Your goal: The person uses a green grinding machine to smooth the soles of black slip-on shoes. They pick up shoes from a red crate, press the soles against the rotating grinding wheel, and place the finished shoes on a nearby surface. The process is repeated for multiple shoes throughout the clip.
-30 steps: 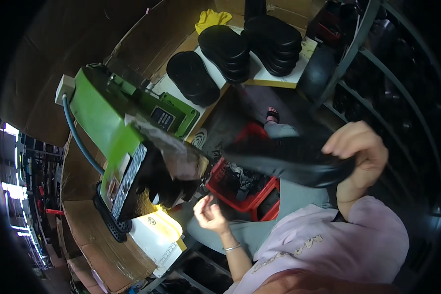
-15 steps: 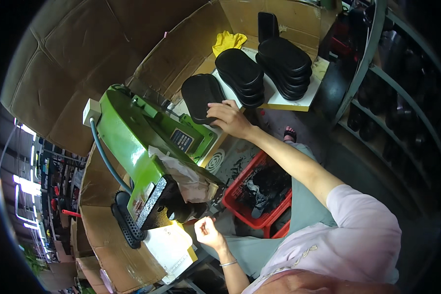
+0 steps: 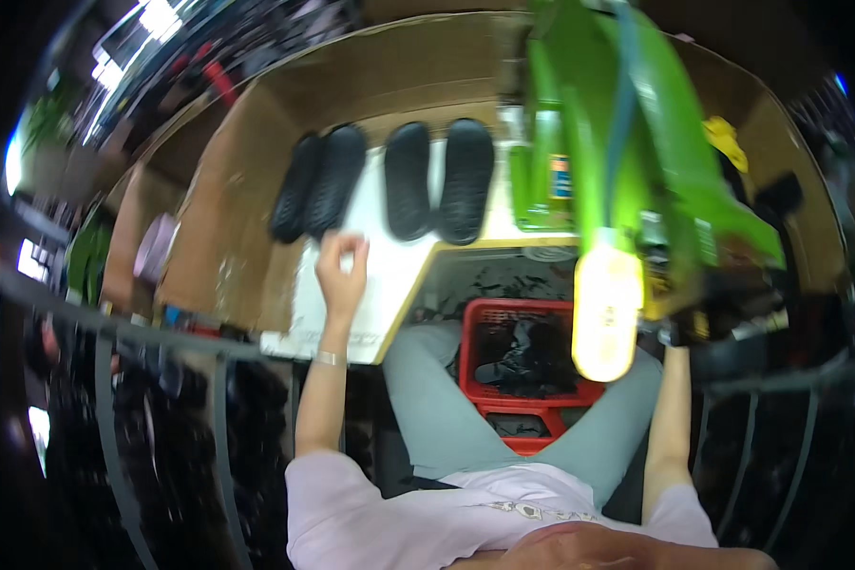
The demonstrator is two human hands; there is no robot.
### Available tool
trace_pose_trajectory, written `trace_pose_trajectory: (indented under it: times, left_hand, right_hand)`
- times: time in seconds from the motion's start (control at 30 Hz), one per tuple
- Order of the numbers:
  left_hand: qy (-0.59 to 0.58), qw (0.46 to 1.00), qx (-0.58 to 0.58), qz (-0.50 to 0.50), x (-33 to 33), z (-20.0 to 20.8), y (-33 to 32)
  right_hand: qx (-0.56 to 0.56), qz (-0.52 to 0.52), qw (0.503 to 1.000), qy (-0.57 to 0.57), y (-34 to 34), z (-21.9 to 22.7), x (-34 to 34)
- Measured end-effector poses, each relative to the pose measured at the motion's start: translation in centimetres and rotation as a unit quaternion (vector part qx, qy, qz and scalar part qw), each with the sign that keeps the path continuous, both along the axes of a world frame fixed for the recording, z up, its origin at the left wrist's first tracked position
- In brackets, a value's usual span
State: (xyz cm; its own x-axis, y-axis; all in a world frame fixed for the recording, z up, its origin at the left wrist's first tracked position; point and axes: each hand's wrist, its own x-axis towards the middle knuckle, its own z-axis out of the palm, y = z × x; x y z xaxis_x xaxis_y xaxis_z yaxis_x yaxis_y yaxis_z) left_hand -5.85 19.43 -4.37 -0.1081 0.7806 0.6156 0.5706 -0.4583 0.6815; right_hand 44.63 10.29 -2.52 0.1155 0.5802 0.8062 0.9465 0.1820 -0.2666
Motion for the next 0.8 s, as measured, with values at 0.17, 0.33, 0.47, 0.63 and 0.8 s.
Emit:
trace_pose_trajectory:
  times: [0.17, 0.33, 0.47, 0.63, 0.8]
  left_hand:
    - [0.218, 0.936, -0.105, 0.257, -10.1, 2.8, 7.8]
    - [0.297, 0.911, -0.199, 0.204, -6.5, -1.8, 6.9]
    - [0.418, 0.882, -0.085, 0.199, -6.2, -4.5, 1.8]
    - [0.306, 0.933, -0.148, 0.123, -2.8, -0.5, -8.5]
    - [0.306, 0.941, -0.094, 0.107, -0.4, -1.7, -20.4]
  right_hand:
    - [-0.060, 0.013, 0.998, -0.021, -3.9, -7.5, -1.1]
    - [-0.103, 0.013, 0.995, 0.005, -6.5, -11.5, -1.3]
    - [-0.122, 0.049, 0.989, 0.071, -6.8, -13.7, -4.0]
    - [-0.176, 0.071, 0.954, 0.234, -8.1, -14.0, -8.4]
    - [-0.209, 0.189, 0.898, 0.338, -10.6, -14.0, -12.8]
